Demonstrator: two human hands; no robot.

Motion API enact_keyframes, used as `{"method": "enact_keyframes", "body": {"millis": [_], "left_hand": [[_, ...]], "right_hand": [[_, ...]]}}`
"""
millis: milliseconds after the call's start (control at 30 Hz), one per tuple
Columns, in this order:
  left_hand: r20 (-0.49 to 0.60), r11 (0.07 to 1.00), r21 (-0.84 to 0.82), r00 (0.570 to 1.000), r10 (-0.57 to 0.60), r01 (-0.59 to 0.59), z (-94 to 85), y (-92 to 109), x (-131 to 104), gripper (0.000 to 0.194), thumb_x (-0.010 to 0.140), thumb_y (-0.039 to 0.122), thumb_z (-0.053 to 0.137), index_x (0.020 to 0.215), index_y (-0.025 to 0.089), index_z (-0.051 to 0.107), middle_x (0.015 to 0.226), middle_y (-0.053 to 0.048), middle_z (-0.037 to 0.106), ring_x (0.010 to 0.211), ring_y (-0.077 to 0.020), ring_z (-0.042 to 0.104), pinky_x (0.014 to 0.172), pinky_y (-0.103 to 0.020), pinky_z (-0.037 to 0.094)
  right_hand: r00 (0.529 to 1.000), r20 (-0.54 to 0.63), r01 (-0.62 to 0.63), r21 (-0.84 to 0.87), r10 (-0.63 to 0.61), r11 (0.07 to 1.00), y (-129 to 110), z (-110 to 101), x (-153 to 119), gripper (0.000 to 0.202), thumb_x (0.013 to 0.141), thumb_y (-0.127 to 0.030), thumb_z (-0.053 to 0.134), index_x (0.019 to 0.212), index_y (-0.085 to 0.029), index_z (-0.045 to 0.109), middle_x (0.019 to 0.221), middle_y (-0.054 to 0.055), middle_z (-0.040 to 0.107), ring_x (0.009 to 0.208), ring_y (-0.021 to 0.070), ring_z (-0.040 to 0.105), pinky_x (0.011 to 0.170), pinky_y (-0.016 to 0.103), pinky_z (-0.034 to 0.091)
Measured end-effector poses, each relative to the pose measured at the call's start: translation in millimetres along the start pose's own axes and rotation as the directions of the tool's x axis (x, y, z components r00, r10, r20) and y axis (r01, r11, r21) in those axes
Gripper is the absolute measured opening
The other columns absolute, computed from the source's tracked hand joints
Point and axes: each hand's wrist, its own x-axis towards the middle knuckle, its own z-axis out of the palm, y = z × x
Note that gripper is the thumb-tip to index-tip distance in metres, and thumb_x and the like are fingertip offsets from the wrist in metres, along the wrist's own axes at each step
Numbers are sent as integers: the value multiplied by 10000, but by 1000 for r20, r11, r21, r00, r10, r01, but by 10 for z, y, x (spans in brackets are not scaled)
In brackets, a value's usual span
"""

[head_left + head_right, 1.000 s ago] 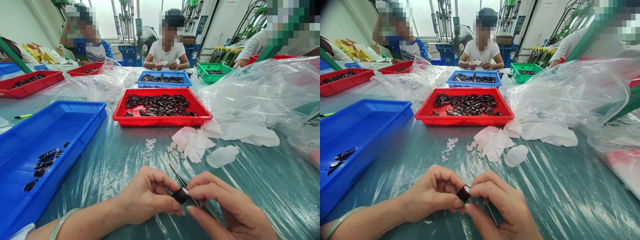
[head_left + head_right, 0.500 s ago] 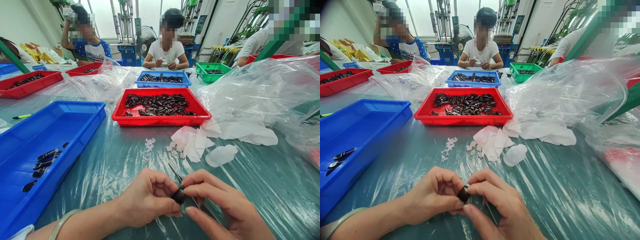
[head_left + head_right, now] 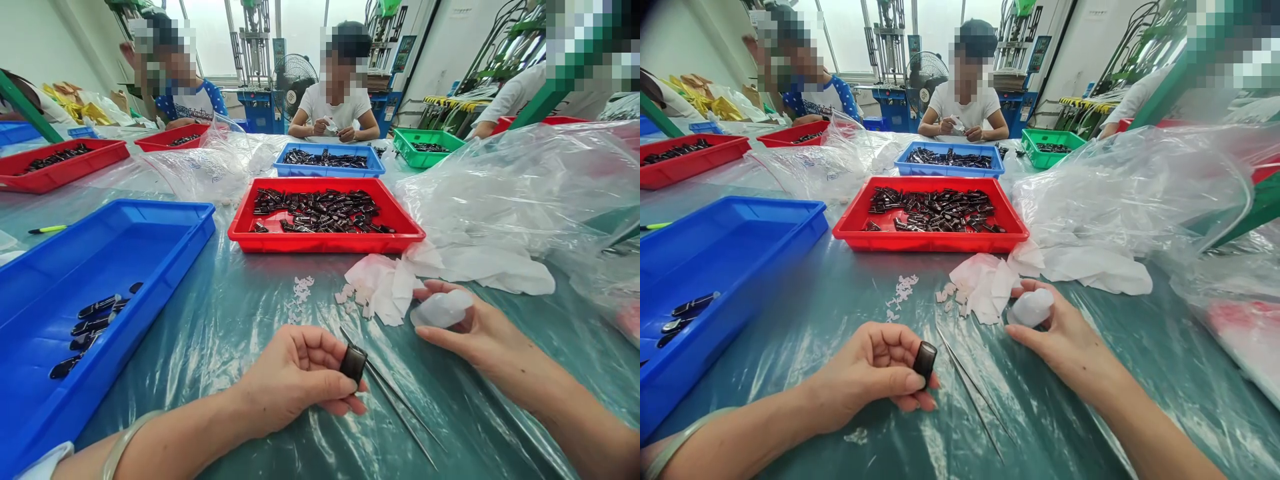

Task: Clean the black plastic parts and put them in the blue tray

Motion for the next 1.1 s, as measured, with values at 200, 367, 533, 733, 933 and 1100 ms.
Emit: {"method": "enact_keyframes", "body": {"millis": [200, 367, 533, 733, 933, 1100], "left_hand": [[37, 1000, -19, 999, 13, -12, -20, -23, 0, 233, 598, 168, 743, 781, 91, 621, 749, -87, 683, 645, -171, 667, 559, -193, 510], [71, 999, -42, 997, 18, -15, -28, -57, 17, 214, 580, 144, 744, 748, 94, 621, 716, -79, 683, 635, -171, 668, 538, -182, 505], [149, 999, -32, 989, -26, 31, -19, -70, 7, 190, 591, 135, 728, 746, 85, 631, 702, -76, 674, 605, -147, 657, 521, -169, 503], [209, 998, -11, 976, -60, 64, -16, -71, 14, 165, 609, 125, 712, 755, 83, 647, 707, -65, 670, 603, -123, 651, 527, -154, 507], [250, 997, -8, 966, -70, 74, -27, -79, 12, 161, 628, 131, 708, 773, 86, 654, 718, -56, 668, 614, -114, 651, 533, -143, 505], [259, 997, 5, 963, -75, 76, -24, -90, 17, 155, 629, 129, 708, 767, 83, 655, 711, -54, 668, 606, -109, 649, 532, -142, 507]], "right_hand": [[988, 101, -124, 108, 113, 986, 23, 46, 6, 342, 666, -385, 652, 931, -196, 547, 798, 37, 689, 675, 203, 646, 561, 295, 529], [998, -50, 27, -69, -30, 997, -59, 52, -118, 330, 689, -376, 651, 976, -226, 593, 939, 42, 672, 836, 248, 622, 687, 352, 496], [829, -81, 512, -284, -553, 810, -193, 84, -272, 286, 813, -233, 536, 1098, -241, 560, 1032, 50, 617, 929, 225, 591, 761, 361, 477], [671, 4, 667, -439, -741, 602, -279, 119, -358, 270, 830, -96, 478, 1055, -219, 560, 1017, 72, 617, 971, 239, 561, 779, 417, 442], [626, -5, 672, -504, -780, 542, -349, 120, -385, 307, 822, -2, 441, 992, -219, 577, 949, 72, 657, 921, 241, 587, 732, 430, 422], [643, -14, 642, -534, -765, 550, -397, 123, -418, 313, 837, -14, 449, 979, -253, 593, 944, 50, 672, 896, 236, 601, 727, 419, 401]]}}
